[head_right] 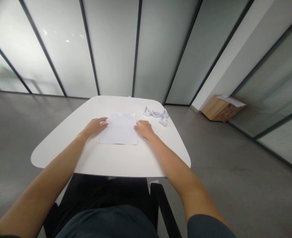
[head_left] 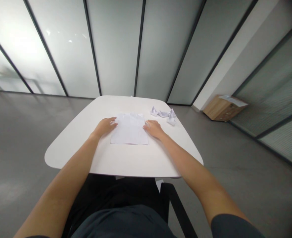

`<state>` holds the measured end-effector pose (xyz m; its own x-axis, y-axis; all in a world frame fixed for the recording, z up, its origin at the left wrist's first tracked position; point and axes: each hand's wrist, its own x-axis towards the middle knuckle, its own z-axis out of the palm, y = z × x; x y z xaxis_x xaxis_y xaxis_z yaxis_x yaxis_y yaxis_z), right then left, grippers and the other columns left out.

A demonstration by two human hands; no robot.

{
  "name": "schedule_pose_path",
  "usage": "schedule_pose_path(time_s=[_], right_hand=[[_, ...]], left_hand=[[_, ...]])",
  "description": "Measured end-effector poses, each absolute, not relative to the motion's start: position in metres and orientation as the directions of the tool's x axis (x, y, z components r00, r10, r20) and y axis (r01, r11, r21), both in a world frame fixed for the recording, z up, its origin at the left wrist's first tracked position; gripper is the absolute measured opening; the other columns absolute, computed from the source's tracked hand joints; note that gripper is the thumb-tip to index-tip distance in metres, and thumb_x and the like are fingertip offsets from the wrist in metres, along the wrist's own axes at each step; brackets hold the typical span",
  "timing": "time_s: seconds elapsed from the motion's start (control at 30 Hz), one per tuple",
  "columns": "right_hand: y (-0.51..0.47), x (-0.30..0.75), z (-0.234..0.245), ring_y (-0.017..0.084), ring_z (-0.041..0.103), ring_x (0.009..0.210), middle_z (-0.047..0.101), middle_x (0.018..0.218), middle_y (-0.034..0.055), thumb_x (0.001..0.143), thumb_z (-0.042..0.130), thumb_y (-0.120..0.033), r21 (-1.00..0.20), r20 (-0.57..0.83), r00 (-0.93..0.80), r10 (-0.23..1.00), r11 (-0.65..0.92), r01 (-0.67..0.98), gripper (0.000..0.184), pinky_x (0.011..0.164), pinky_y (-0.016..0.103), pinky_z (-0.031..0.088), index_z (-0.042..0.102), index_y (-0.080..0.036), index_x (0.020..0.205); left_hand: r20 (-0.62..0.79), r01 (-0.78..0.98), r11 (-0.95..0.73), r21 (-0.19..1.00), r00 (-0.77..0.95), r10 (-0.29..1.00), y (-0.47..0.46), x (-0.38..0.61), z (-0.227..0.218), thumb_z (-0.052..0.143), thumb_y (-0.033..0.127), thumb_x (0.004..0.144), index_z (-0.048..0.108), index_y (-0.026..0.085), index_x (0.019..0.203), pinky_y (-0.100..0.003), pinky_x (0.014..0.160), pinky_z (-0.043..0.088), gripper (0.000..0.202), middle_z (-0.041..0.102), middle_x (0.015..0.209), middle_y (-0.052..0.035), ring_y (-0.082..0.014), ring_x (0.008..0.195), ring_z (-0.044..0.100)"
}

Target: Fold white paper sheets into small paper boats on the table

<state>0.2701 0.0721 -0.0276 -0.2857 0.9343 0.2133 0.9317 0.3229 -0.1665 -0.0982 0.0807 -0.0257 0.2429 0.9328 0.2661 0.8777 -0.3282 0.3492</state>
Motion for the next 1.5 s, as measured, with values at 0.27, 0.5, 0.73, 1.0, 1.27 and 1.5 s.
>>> schedule_pose_path(time_s=[0.27,0.5,0.73,1.0,1.27,1.5], right_hand=[[0.074,0.264,-0.032,0.034,0.052,0.146,0.060,0.156,0.0093,0.103,0.058,-0.053,-0.144,0.178,-0.249,0.952,0.275,0.951,0.045,0.119,0.049,0.042,0.071,-0.027,0.137],[0.075,0.266,-0.029,0.029,0.063,0.134,0.073,0.139,0.0064,0.093,0.073,-0.044,-0.287,0.228,-0.164,0.960,0.228,0.930,0.037,0.113,0.043,0.049,0.076,-0.027,0.126],[0.077,0.270,-0.028,0.025,0.072,0.114,0.081,0.118,0.0055,0.090,0.076,-0.037,-0.389,0.217,-0.110,0.970,0.190,0.902,0.018,0.104,0.036,0.053,0.082,-0.025,0.102],[0.079,0.279,-0.027,0.027,0.072,0.118,0.080,0.121,0.0079,0.091,0.073,-0.034,-0.361,0.198,-0.177,0.964,0.240,0.901,0.020,0.106,0.036,0.053,0.084,-0.023,0.105],[0.082,0.284,-0.029,0.027,0.074,0.118,0.082,0.117,0.0051,0.087,0.062,-0.017,-0.401,0.199,-0.191,0.961,0.258,0.879,0.031,0.109,0.034,0.053,0.087,-0.023,0.105],[0.083,0.285,-0.031,0.022,0.074,0.117,0.082,0.119,0.0027,0.090,0.061,-0.020,-0.432,0.233,-0.242,0.942,0.324,0.842,0.029,0.112,0.031,0.051,0.088,-0.026,0.099]], left_hand=[[0.229,0.830,-0.261,0.492,0.166,0.959,0.082,-0.093,-0.032,0.073,0.035,0.089,0.055,0.024,0.154,-0.037,0.115,0.050,0.068,0.075,0.136,-0.0079,-0.0255,0.125,0.072],[0.234,0.754,-0.213,0.622,0.080,0.969,0.080,-0.090,-0.033,0.074,0.029,0.082,0.040,0.022,0.163,-0.035,0.104,0.055,0.088,0.080,0.115,-0.0059,-0.0239,0.109,0.074],[0.195,0.743,-0.205,0.636,0.102,0.975,0.081,-0.095,-0.028,0.072,0.028,0.079,0.063,0.021,0.142,-0.034,0.099,0.056,0.064,0.081,0.111,-0.0055,-0.0233,0.101,0.076],[0.189,0.760,-0.309,0.571,0.244,0.951,0.082,-0.102,-0.023,0.068,0.034,0.076,0.083,0.024,0.103,-0.036,0.101,0.056,0.032,0.083,0.108,-0.0038,-0.0289,0.105,0.076],[0.118,0.759,-0.299,0.578,0.285,0.951,0.076,-0.107,-0.017,0.068,0.041,0.076,0.087,0.027,0.101,-0.034,0.099,0.057,0.034,0.084,0.109,-0.0023,-0.0302,0.105,0.077],[0.101,0.732,-0.344,0.588,0.356,0.929,0.070,-0.107,-0.010,0.060,0.036,0.081,0.087,0.030,0.095,-0.031,0.108,0.054,0.030,0.083,0.113,0.0014,-0.0244,0.111,0.075]])
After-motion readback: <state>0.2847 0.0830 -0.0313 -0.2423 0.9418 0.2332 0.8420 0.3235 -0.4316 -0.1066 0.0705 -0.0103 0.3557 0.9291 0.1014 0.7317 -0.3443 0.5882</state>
